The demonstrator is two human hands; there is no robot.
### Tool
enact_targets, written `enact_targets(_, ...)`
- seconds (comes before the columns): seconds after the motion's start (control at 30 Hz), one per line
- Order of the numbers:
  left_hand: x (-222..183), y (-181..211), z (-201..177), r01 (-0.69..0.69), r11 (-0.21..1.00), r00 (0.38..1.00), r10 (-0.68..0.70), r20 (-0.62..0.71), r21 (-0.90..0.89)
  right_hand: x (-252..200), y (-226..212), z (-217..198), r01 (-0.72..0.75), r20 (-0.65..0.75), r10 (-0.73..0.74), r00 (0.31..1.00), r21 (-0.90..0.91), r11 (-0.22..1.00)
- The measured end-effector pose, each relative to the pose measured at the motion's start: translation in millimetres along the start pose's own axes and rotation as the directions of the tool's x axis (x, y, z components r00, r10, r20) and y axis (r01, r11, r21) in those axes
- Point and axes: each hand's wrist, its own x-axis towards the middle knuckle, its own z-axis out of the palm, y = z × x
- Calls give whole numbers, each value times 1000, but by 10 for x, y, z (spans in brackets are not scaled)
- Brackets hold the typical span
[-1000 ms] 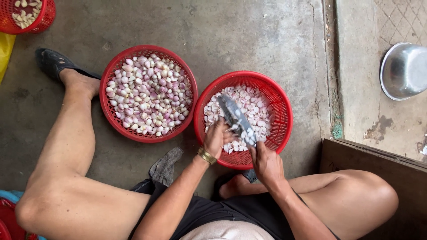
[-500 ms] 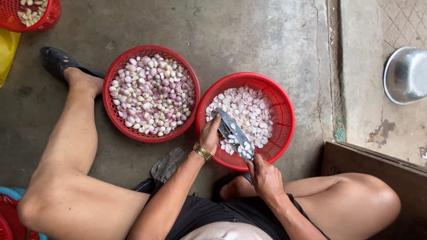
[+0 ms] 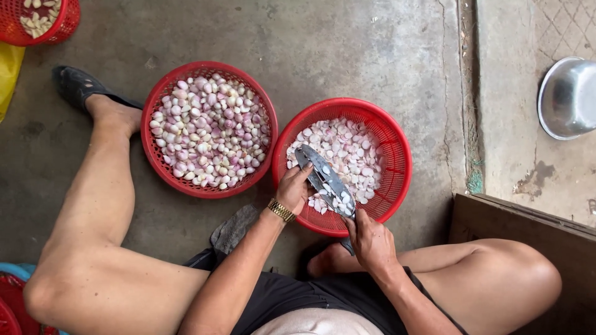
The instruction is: A person is sitting on the floor slicing small onions or shallots into a red basket using a knife.
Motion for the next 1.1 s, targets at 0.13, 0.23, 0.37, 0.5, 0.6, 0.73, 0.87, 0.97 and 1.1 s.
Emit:
enact_targets(0.13, -260, 188, 275, -20, 995, 999, 23, -23, 93, 13, -7, -49, 13, 1, -13, 1000, -18, 1000)
enact_targets(0.23, -346, 215, 280, -10, 973, 997, 26, -67, 229, 26, -30, -53, 10, 8, -10, 1000, 2, 1000)
enact_targets(0.37, -77, 78, 81, -45, 892, 991, 97, -94, 449, 66, -48, -47, 28, 7, -28, 1000, -23, 999)
enact_targets(0.5, -209, 183, 132, -151, 636, 953, 297, -60, 757, 75, -96, -78, 22, -2, -22, 1000, -17, 1000)
enact_targets(0.6, -239, 166, 175, -181, 599, 942, 334, -38, 780, 109, -68, -54, 7, -1, -7, 1000, -34, 999)
enact_targets(0.73, -552, 117, 399, -86, 873, 996, 86, 22, 480, 207, -99, -136, -50, -14, 51, 999, 54, 997)
enact_targets(0.87, -472, 100, 430, -37, 990, 995, 25, 93, 134, 138, -182, -213, -59, -37, 62, 997, 82, 995)
enact_targets(0.97, -48, -4, 54, -27, 1000, 997, 27, 72, -3, 33, -89, -70, -18, -23, 19, 1000, 59, 998)
enact_targets(1.1, -413, 356, 267, 59, 995, 987, -46, 151, -79, 32, -47, -76, 21, -35, -21, 999, 4, 1000)
